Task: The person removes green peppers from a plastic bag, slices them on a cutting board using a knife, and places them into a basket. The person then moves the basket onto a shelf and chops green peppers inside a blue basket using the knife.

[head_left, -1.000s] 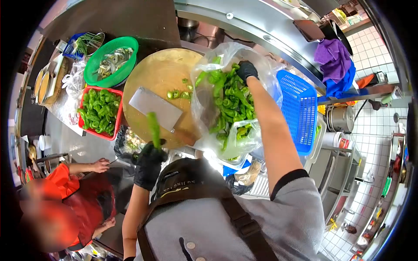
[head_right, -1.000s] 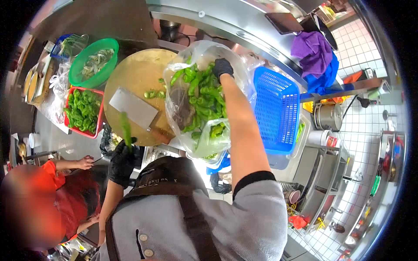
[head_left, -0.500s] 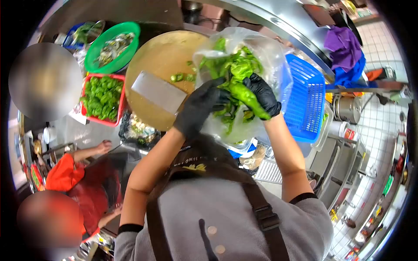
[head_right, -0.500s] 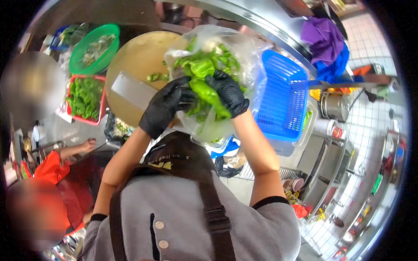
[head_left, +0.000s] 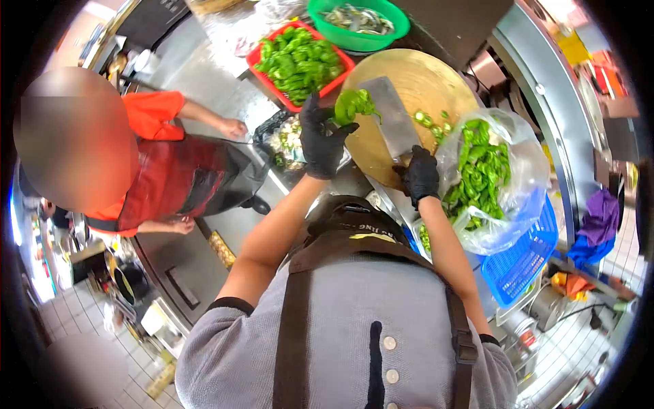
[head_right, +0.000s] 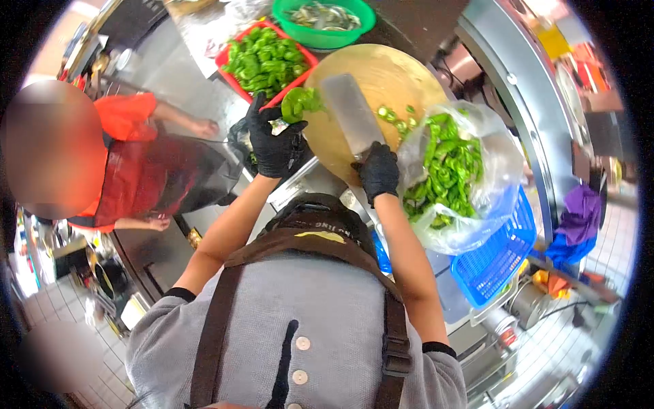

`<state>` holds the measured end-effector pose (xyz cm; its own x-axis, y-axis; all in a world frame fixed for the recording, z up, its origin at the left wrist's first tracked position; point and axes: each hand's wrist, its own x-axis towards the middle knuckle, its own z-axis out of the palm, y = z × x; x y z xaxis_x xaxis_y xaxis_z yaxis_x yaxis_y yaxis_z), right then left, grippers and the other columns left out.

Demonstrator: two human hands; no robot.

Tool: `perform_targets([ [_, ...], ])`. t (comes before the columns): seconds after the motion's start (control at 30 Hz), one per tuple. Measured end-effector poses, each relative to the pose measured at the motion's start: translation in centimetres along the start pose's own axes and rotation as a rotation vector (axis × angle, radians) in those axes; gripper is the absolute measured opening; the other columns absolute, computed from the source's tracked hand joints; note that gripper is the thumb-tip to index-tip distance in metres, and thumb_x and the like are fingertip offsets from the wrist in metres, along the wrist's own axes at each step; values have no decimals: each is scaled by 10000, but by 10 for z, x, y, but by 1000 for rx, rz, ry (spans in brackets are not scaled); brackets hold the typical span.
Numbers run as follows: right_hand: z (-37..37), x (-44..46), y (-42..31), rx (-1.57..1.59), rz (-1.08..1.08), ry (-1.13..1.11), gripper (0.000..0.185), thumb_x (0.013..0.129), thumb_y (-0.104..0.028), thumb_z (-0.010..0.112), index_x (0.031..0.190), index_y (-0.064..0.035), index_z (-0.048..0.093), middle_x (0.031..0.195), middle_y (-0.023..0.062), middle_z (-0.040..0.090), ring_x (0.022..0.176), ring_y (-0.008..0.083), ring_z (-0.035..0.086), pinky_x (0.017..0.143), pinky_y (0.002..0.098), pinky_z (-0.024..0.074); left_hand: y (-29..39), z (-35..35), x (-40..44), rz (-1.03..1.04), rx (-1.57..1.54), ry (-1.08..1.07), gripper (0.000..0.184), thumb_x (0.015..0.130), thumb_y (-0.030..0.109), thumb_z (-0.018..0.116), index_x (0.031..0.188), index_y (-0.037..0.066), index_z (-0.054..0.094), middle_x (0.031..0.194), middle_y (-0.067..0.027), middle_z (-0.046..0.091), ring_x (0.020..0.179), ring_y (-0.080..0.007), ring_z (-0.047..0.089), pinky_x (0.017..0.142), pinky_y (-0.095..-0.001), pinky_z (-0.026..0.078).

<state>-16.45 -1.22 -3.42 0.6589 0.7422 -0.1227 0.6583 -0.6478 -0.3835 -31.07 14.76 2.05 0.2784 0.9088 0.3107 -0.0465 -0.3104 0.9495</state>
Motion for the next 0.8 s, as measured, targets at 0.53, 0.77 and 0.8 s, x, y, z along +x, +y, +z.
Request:
perform_targets([
  [0.53, -74, -49, -8, 836, 12, 336, 320, 803, -19, 613, 1119, -57, 587, 957, 65, 622, 852, 127, 583, 754, 277, 480, -7, 14, -6, -578, -637, -207, 293, 808, 5, 619, 1090, 36, 544, 1001, -73, 612, 876, -184, 596, 748, -305, 499],
  [0.77, -130, -17, 234, 11, 261, 392, 234, 776, -185, 564, 944, -57, 664, 886, 141, 665, 827, 301, 631, 748, 341, 495, 55, 127, -63, -740, -451, -817, 332, 896, 156, 555, 1193, 52, 452, 1084, -85, 541, 998, -198, 540, 776, -334, 499],
  [0.8, -131, 2, 247, -90, 379, 233, 245, 755, -192, 555, 924, -57, 671, 903, 150, 660, 844, 310, 624, 773, 354, 490, 30, 140, -73, -815, -612, -851, 369, 899, 160, 545, 1235, 55, 434, 1122, -93, 530, 1034, -206, 527, 842, -340, 473],
])
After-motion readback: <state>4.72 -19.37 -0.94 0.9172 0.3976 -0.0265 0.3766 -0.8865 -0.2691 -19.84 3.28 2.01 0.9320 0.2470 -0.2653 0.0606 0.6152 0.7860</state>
